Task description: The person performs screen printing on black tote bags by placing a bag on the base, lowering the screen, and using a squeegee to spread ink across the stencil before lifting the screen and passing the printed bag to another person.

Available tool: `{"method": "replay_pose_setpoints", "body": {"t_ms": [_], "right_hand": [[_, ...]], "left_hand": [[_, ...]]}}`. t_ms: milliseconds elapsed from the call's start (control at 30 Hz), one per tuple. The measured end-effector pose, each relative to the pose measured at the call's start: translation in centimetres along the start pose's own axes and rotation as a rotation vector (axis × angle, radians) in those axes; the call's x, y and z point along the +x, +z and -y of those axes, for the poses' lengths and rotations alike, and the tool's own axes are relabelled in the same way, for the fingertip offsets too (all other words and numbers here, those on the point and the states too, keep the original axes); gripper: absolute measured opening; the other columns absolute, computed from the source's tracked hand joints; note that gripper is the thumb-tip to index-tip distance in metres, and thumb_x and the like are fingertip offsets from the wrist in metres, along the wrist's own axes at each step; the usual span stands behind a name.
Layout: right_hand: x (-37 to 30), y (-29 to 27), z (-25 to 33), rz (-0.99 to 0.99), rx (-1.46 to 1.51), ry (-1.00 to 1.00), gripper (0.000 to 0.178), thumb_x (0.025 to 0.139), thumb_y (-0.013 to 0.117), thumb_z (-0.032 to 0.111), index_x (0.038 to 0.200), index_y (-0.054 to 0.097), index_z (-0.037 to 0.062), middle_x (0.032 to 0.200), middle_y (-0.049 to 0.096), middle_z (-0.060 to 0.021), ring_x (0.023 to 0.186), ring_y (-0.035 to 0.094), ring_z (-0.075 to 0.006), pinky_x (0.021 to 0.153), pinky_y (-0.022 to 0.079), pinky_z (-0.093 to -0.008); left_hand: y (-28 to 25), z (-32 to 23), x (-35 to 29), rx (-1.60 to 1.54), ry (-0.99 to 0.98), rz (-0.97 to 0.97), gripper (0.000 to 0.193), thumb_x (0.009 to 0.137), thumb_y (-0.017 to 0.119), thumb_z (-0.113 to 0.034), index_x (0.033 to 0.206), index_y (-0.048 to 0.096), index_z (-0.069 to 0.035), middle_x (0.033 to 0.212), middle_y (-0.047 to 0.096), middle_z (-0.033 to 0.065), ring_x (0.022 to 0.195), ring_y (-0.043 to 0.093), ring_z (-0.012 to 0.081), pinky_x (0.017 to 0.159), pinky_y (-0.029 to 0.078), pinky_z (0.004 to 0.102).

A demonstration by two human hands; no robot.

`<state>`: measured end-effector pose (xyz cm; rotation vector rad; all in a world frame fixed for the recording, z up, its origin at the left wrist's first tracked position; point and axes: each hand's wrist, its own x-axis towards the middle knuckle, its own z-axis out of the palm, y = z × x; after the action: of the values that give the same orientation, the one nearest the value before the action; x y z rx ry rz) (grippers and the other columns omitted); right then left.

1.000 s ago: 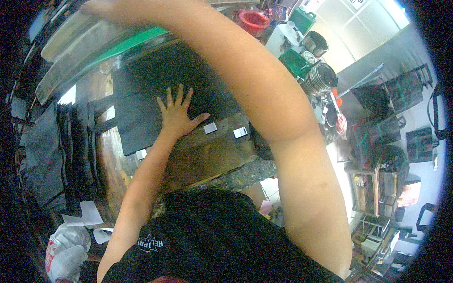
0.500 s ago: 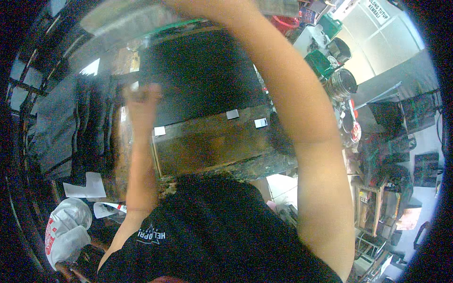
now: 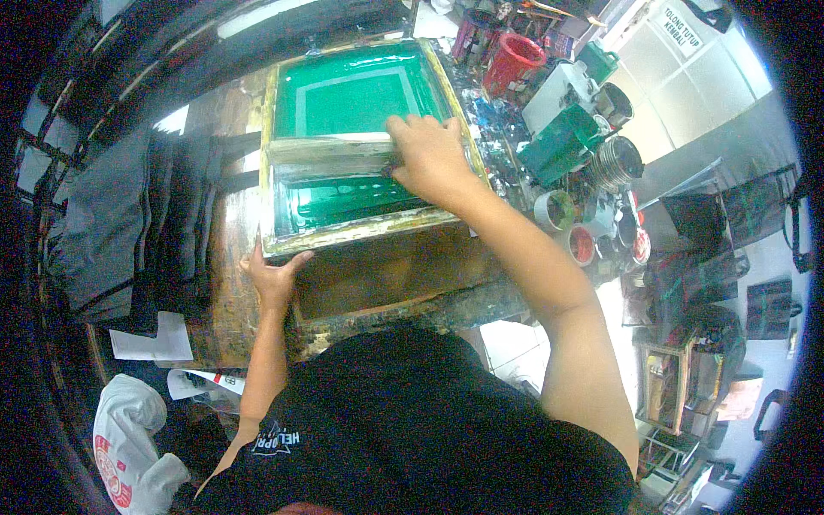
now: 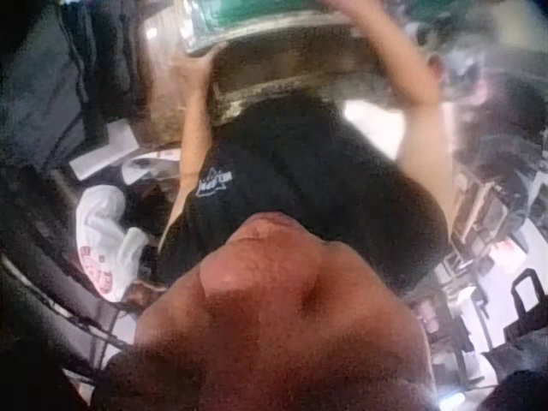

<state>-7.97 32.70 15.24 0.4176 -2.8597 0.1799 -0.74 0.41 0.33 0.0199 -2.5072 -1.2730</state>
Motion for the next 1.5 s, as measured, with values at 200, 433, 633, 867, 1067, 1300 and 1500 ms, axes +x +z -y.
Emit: {"method": "replay_pose_setpoints", "body": {"t_ms": [200, 433, 633, 867, 1067, 1300, 1500], "right_hand": [[-1.2, -0.6, 0.3, 0.202, 0.04, -0.081, 0.063, 0.072, 0.088, 0.032, 0.122, 0.057, 0.0102, 0.105, 0.065, -0.0104, 0.105, 0.063, -0.0334, 0.088, 0.039, -0.0512], [0.1, 3.1, -0.5, 0.098, -0.036, -0.175, 0.065, 0.071, 0.089, 0.033, 0.121, 0.053, 0.0113, 0.108, 0.062, -0.0073, 0.104, 0.059, -0.0304, 0.09, 0.036, -0.0524], [9.3, 7.7, -5.1, 0.008, -0.063, -0.188, 0.065, 0.072, 0.089, 0.034, 0.121, 0.052, 0.0124, 0.109, 0.063, -0.0056, 0.107, 0.06, -0.0297, 0.09, 0.035, -0.0552], [22.7, 12.1, -10.4, 0.011, -0.101, -0.21, 0.069, 0.073, 0.09, 0.038, 0.127, 0.056, 0.0132, 0.119, 0.067, -0.0056, 0.117, 0.061, -0.03, 0.095, 0.034, -0.0628], [30.4, 12.7, -12.0, 0.179, -0.1, -0.163, 0.073, 0.075, 0.09, 0.038, 0.135, 0.055, 0.0145, 0.13, 0.068, -0.0088, 0.127, 0.06, -0.0336, 0.101, 0.031, -0.0755], [29.8, 11.8, -11.6, 0.095, -0.1, -0.128, 0.068, 0.076, 0.089, 0.035, 0.134, 0.058, 0.0163, 0.128, 0.068, -0.007, 0.125, 0.061, -0.032, 0.102, 0.033, -0.0728], [26.6, 12.9, -10.4, -0.189, -0.219, -0.113, 0.052, 0.082, 0.08, 0.028, 0.129, 0.061, 0.0168, 0.116, 0.068, -0.0042, 0.114, 0.063, -0.0275, 0.098, 0.04, -0.0618]], "left_hand": [[-0.1, 0.1, -0.2, 0.182, 0.118, -0.025, 0.114, 0.053, 0.1, -0.047, 0.146, 0.054, 0.0, 0.113, 0.072, 0.0141, 0.103, 0.059, 0.0313, 0.099, 0.036, 0.0447], [0.0, 1.7, -0.8, 0.225, 0.119, -0.037, 0.115, 0.05, 0.101, -0.046, 0.144, 0.055, 0.003, 0.112, 0.067, 0.017, 0.104, 0.051, 0.0343, 0.094, 0.041, 0.0471], [-0.3, 1.2, -0.7, 0.224, 0.118, -0.017, 0.117, 0.047, 0.101, -0.047, 0.142, 0.056, 0.005, 0.109, 0.066, 0.015, 0.104, 0.051, 0.0336, 0.091, 0.041, 0.0461], [-0.8, 0.7, -0.8, 0.206, -0.054, 0.097, 0.121, 0.043, 0.103, -0.044, 0.143, 0.053, 0.002, 0.127, 0.059, 0.02, 0.116, 0.05, 0.0393, 0.103, 0.039, 0.0516], [-0.6, 1.1, -0.1, 0.384, 0.211, 0.003, 0.105, 0.047, 0.092, -0.07, 0.12, 0.065, 0.001, 0.096, 0.058, 0.0113, 0.098, 0.05, 0.0346, 0.089, 0.036, 0.0512], [-2.3, -2.9, 1.8, 0.538, 0.064, 0.092, 0.116, 0.053, 0.083, -0.081, 0.141, 0.063, -0.007, 0.119, 0.05, 0.0144, 0.114, 0.048, 0.0349, 0.101, 0.032, 0.0558], [-0.3, -6.3, 15.2, 0.365, 0.468, 0.039, 0.102, 0.072, 0.074, -0.079, 0.142, 0.062, -0.005, 0.116, 0.057, 0.0185, 0.114, 0.052, 0.0366, 0.106, 0.034, 0.0538]]}}
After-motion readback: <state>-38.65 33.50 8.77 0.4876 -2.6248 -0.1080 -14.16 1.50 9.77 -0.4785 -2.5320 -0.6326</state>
